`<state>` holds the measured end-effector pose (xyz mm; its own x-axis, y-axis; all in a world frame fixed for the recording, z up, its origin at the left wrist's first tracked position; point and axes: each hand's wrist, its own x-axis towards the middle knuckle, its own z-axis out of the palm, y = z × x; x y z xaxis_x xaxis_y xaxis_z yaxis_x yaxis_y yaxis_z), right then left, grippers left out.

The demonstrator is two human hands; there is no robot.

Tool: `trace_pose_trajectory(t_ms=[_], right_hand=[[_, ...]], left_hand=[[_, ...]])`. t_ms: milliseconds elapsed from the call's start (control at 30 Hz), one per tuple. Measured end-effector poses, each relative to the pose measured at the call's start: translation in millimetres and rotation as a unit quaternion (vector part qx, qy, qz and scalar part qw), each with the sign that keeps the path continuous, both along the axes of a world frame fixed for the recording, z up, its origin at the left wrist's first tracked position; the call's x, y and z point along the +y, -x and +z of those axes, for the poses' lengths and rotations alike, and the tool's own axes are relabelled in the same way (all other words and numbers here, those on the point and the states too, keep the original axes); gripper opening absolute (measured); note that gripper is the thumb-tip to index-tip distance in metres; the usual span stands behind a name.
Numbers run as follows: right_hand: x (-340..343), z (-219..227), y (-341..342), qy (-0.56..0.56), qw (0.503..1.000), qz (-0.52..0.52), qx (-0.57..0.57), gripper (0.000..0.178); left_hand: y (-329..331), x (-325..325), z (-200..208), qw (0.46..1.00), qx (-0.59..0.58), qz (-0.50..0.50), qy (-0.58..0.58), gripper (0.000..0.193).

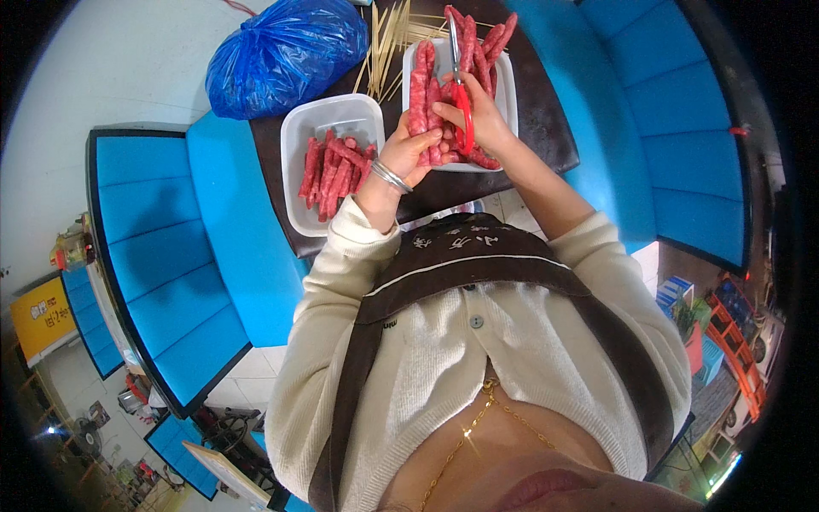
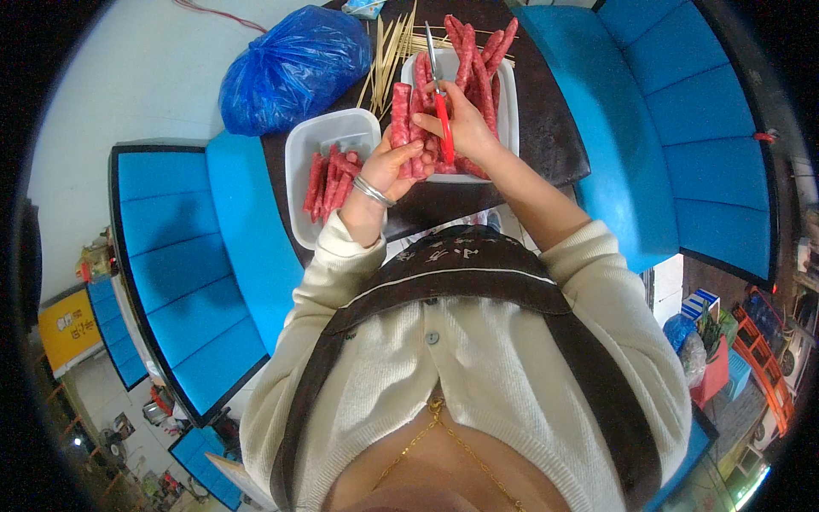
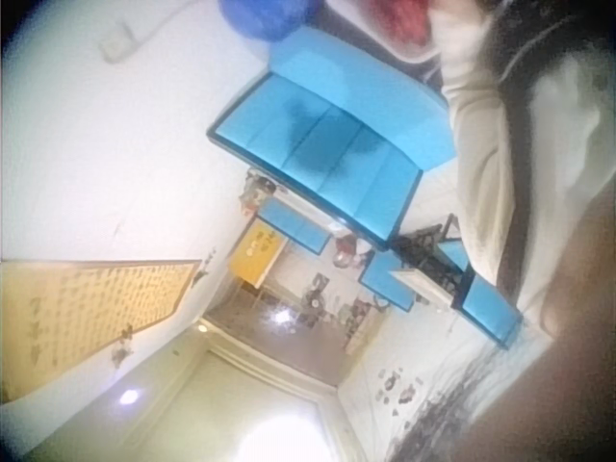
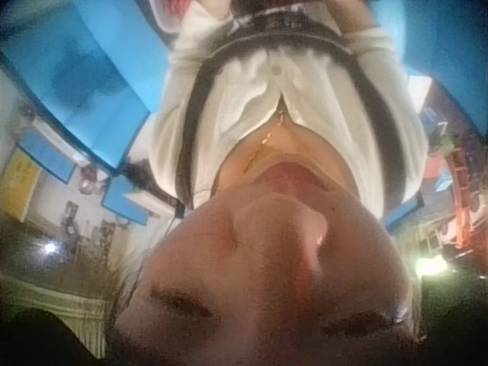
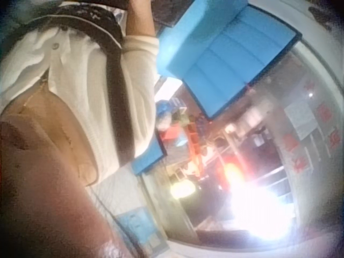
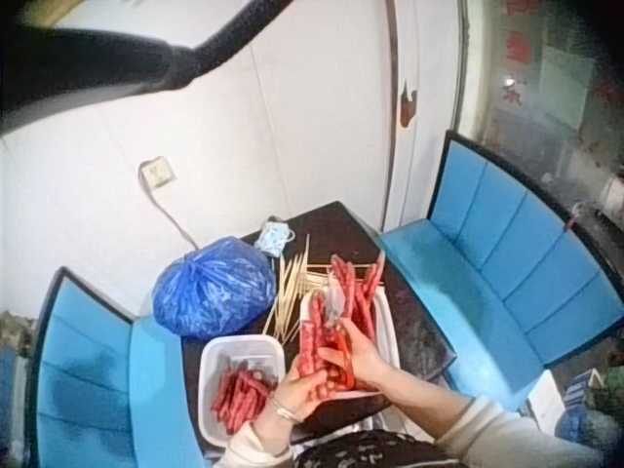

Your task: The person cuts long red meat strips into shorter pieces using scissors and places them into a white container. They then gather the cut pieces, put them into a blue plastic bag, and tie it. Later, the person moves to a cooking station and applies a red spice powder to skewers using a ladle.

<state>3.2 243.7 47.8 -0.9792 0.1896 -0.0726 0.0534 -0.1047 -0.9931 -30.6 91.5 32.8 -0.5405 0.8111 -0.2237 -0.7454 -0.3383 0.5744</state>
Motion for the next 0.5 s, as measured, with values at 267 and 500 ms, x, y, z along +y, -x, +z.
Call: trace_pose_trajectory(t_ms=[267,500], right_hand=[[94,-4,-12,-0.136,0.984,-0.039,-0.11,0.047],[91,-19,23,-0.603,0.787,0.131,-0.006,0.036]], left_hand=[[23,-41,-16,0.978,0.03,0.116,0.168,0.029],[14,-61,-32,0.983,-0.073,0.114,0.121,0.022]])
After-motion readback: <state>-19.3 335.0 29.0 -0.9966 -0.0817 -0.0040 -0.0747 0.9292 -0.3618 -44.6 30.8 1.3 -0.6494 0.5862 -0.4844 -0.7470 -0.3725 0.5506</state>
